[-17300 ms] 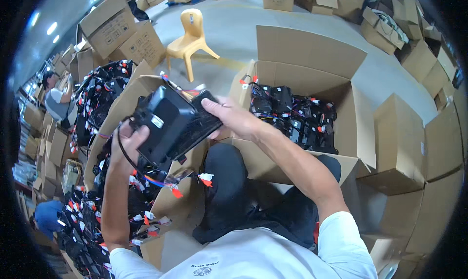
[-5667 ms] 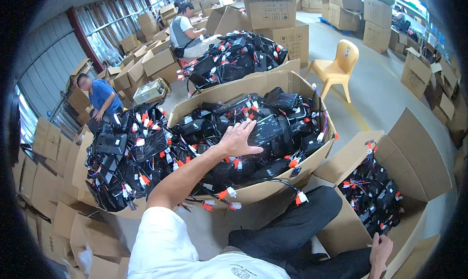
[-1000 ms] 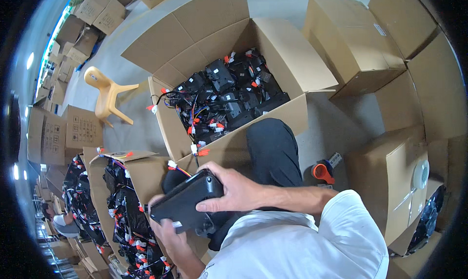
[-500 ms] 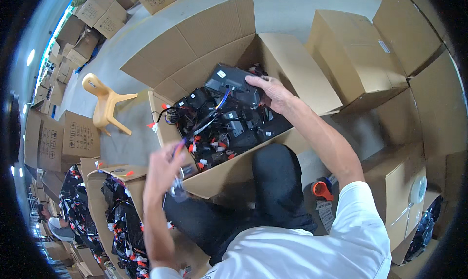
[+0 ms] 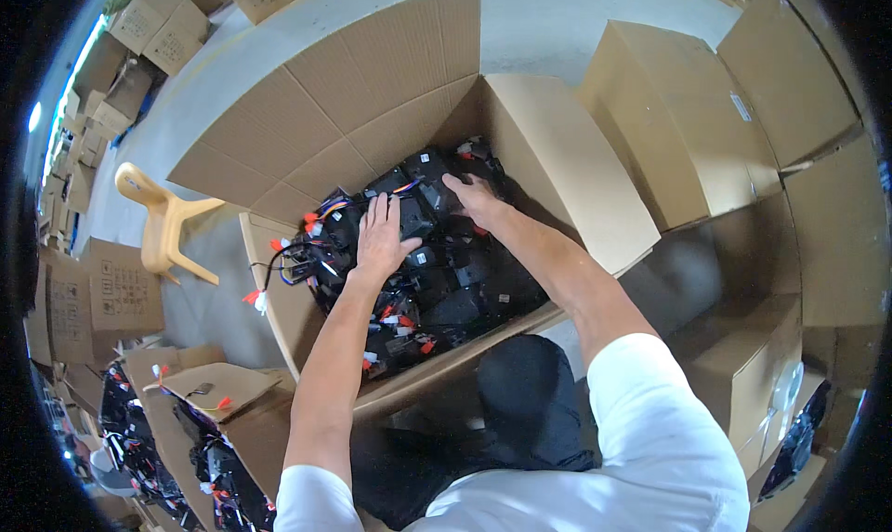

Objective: The person takes electronic display units with wire harnesses from a cardboard box, handles and sorts the wiring connectors by hand, and places the devices into an adjacent cardboard box.

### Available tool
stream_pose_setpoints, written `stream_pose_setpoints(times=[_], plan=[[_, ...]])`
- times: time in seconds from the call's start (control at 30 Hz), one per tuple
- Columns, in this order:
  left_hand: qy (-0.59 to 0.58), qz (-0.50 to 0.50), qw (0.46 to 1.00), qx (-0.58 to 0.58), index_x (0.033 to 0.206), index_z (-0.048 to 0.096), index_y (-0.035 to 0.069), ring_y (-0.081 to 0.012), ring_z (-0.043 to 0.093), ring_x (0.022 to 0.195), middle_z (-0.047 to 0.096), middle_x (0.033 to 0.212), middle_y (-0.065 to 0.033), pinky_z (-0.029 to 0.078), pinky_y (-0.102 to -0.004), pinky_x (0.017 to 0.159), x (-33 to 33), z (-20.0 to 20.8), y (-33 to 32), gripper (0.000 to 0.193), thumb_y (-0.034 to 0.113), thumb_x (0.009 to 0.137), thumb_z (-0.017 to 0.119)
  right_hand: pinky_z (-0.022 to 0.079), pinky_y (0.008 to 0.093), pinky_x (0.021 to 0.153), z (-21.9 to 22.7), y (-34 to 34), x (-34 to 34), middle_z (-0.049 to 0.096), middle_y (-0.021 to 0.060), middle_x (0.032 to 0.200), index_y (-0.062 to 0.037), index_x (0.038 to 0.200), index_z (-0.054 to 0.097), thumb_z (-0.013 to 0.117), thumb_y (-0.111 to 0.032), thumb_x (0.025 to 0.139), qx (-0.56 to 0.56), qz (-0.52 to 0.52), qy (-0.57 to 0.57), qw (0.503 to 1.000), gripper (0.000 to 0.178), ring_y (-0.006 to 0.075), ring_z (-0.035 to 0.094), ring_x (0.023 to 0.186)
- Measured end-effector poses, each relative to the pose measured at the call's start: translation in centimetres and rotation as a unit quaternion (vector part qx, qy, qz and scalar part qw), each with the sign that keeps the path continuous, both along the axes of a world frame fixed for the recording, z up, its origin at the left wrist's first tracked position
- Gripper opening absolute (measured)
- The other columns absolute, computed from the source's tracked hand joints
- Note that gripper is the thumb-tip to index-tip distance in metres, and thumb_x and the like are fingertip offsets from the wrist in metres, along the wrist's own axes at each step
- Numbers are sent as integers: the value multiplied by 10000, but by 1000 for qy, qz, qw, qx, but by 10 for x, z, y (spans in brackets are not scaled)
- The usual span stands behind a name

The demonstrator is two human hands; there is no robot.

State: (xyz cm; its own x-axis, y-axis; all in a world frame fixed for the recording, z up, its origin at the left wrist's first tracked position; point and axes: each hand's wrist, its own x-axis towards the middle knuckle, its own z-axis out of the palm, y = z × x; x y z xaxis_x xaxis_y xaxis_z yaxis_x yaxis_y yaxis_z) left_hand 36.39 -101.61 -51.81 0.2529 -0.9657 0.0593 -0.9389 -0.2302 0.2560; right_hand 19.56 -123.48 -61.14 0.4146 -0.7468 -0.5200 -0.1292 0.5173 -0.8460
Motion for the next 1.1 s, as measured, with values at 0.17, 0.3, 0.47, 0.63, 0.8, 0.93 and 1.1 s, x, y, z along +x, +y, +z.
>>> stream_pose_setpoints(times=[0.17,0.3,0.47,0.63,0.8,0.93,1.1], plan=[[-20,4,1000,-3,1602,626,-30,-482,386,1708,464,1793,-271,364,-610,1381,45,-29,4,988,415,820,1033,685,567,1033,-14,20,32,751,74,1484,-72,1570,630,835,-417,1117,74,14,-19,997,605,264,733,1338],[-32,-64,997,4,1371,827,68,-459,488,1596,577,1685,-247,437,-616,1261,26,48,24,729,495,809,1006,544,612,1224,-32,-6,1,669,77,1618,-125,1548,647,739,-446,1126,98,161,-15,982,538,303,648,1460],[55,-105,989,-86,1416,709,17,-482,473,1638,547,1671,-314,420,-637,1313,-48,169,177,698,406,886,945,522,634,1246,-25,-20,-18,670,105,1604,-128,1560,651,713,-491,1152,90,169,21,981,550,322,644,1473],[9,167,985,-52,1487,707,28,-434,543,1600,633,1614,-256,450,-542,1321,-50,315,445,611,314,976,882,598,456,684,3,7,17,741,131,1171,-40,1448,680,743,-525,1145,-178,299,245,905,575,288,711,856],[-54,486,872,-11,1489,732,-57,-447,735,1358,763,1450,-294,576,-487,1177,-13,319,731,764,374,906,974,562,320,528,71,36,1,677,59,918,-17,1363,728,778,-420,1144,-196,303,213,908,462,199,695,696],[43,430,898,88,1304,812,-16,-430,749,1220,786,1205,-234,588,-525,1081,-27,288,777,658,331,786,1019,605,310,640,150,151,-19,767,51,992,1,1313,792,789,-342,1136,-243,421,135,863,386,156,746,799],[8,379,918,118,1135,824,0,-430,769,1167,799,1122,-204,604,-529,1001,-53,304,761,411,289,875,956,634,367,900,306,332,-6,819,89,1109,41,1425,753,796,-247,1124,-417,576,57,701,419,170,766,986]])
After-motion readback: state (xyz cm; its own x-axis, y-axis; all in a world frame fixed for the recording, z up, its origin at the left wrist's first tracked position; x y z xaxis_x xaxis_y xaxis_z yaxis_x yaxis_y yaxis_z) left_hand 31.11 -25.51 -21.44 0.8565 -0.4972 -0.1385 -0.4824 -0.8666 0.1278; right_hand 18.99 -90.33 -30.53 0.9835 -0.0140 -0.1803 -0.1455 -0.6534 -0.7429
